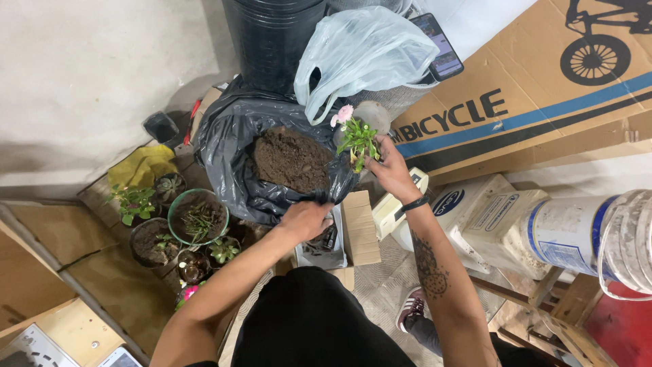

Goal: The person removes a flowering plant from a black plastic pot, places it aside, and fills the empty pot with soil using a plastic scoop. The person then places the plant back into the pot and continues to add soil around it.

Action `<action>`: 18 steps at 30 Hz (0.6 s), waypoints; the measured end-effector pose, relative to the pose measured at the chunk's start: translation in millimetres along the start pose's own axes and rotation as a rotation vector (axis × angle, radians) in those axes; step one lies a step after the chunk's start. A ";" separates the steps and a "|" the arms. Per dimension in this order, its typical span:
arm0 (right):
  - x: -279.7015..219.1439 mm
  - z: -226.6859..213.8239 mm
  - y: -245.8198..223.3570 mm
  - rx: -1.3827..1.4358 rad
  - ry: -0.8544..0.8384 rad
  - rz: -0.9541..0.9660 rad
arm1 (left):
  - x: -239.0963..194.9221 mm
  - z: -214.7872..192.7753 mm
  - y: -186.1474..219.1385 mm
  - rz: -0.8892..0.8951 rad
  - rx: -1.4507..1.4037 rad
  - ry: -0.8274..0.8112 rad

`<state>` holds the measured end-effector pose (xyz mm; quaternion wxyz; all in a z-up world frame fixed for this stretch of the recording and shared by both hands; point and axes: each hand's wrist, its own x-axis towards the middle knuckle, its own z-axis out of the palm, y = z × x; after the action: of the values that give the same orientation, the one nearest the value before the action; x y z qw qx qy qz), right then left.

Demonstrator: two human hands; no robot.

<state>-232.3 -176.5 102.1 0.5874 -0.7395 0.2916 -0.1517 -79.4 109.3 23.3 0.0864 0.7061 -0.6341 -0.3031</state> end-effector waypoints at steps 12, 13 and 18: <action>-6.2 11.4 -31.2 -0.045 -0.008 -0.031 | -18.2 -1.1 -1.5 -0.024 0.048 0.052; -6.0 10.0 -25.6 -0.042 -0.006 -0.031 | -22.4 -11.8 2.1 -0.024 0.050 0.049; -5.7 1.4 -34.4 -0.094 -0.026 -0.036 | -31.9 -56.0 16.3 -0.050 -0.004 0.172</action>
<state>-227.2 -167.1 135.4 0.5528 -0.7734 0.2774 -0.1389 -63.4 121.9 86.6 0.1343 0.7451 -0.6058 -0.2447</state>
